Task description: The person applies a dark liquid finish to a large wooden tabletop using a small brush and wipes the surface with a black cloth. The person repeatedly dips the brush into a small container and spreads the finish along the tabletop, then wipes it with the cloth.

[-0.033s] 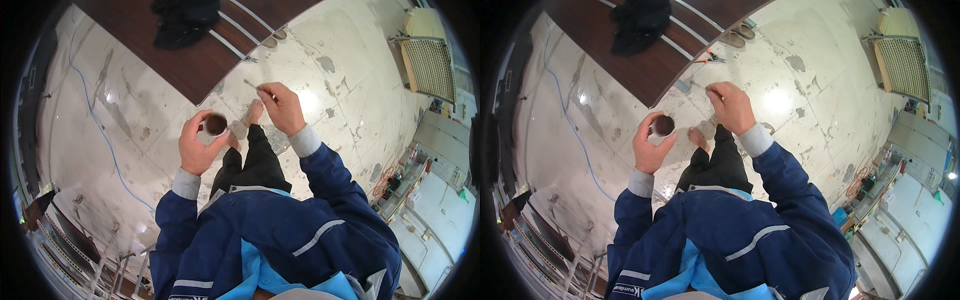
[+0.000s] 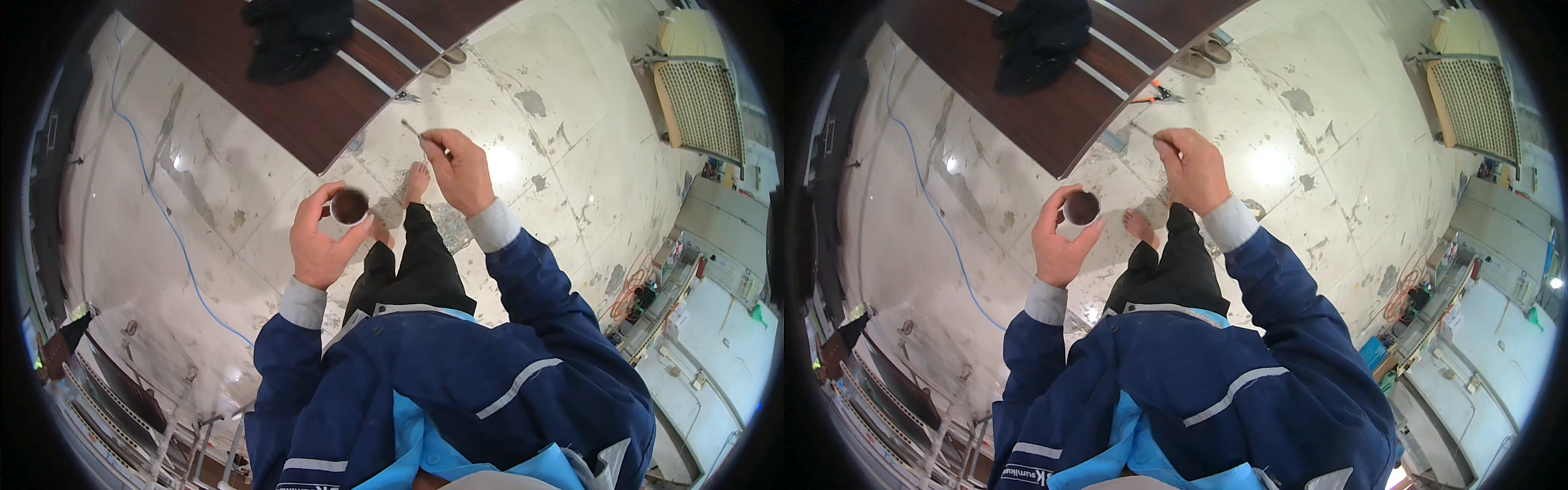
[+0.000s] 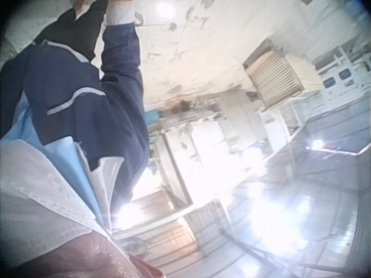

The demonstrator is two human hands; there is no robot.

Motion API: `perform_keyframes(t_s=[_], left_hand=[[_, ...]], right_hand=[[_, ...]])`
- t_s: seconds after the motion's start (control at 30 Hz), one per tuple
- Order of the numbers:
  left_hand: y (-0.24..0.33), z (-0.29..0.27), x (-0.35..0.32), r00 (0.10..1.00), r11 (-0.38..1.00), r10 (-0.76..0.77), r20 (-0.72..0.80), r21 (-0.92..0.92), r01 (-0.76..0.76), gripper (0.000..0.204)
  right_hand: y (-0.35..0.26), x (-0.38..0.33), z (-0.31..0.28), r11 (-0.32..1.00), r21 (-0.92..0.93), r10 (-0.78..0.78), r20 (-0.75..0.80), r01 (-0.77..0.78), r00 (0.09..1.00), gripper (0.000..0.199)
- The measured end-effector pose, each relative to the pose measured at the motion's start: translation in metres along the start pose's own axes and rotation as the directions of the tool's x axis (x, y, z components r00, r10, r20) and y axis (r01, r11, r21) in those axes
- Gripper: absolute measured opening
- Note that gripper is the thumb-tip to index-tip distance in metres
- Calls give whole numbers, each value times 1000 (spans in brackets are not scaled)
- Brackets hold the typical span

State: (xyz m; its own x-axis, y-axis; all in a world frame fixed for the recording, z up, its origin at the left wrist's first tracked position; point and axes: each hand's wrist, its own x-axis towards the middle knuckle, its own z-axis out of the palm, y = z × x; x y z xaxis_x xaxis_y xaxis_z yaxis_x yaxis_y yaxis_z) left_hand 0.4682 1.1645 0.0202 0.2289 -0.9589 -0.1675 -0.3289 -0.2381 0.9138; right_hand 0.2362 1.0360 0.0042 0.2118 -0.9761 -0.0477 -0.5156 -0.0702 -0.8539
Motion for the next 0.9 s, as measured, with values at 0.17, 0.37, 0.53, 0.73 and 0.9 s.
perform_keyframes(t_s=[0.17, 0.37, 0.53, 0.73, 0.9], left_hand=[[-6, 6, 5, 998, 999, -35, 48, -11, 36, 61], [-8, 12, 1, 997, 999, -35, 76, 24, 33, 64], [-8, 16, 2, 996, 999, 5, 94, 36, -9, 63], [-9, 16, 4, 997, 999, -14, 82, 31, 12, 65], [-8, 15, 6, 995, 999, -34, 93, 17, 32, 64]], right_hand=[[28, 33, 21, 996, 84, 60, -212, -43, 975, 14], [32, 45, 27, 996, 88, 8, -240, 14, 971, 12], [35, 55, 23, 999, 23, -41, -262, 48, 964, 11], [47, 74, 9, 1000, -4, -20, -308, 20, 951, 11], [56, 91, 0, 1000, -5, 23, -356, -27, 934, 12]])
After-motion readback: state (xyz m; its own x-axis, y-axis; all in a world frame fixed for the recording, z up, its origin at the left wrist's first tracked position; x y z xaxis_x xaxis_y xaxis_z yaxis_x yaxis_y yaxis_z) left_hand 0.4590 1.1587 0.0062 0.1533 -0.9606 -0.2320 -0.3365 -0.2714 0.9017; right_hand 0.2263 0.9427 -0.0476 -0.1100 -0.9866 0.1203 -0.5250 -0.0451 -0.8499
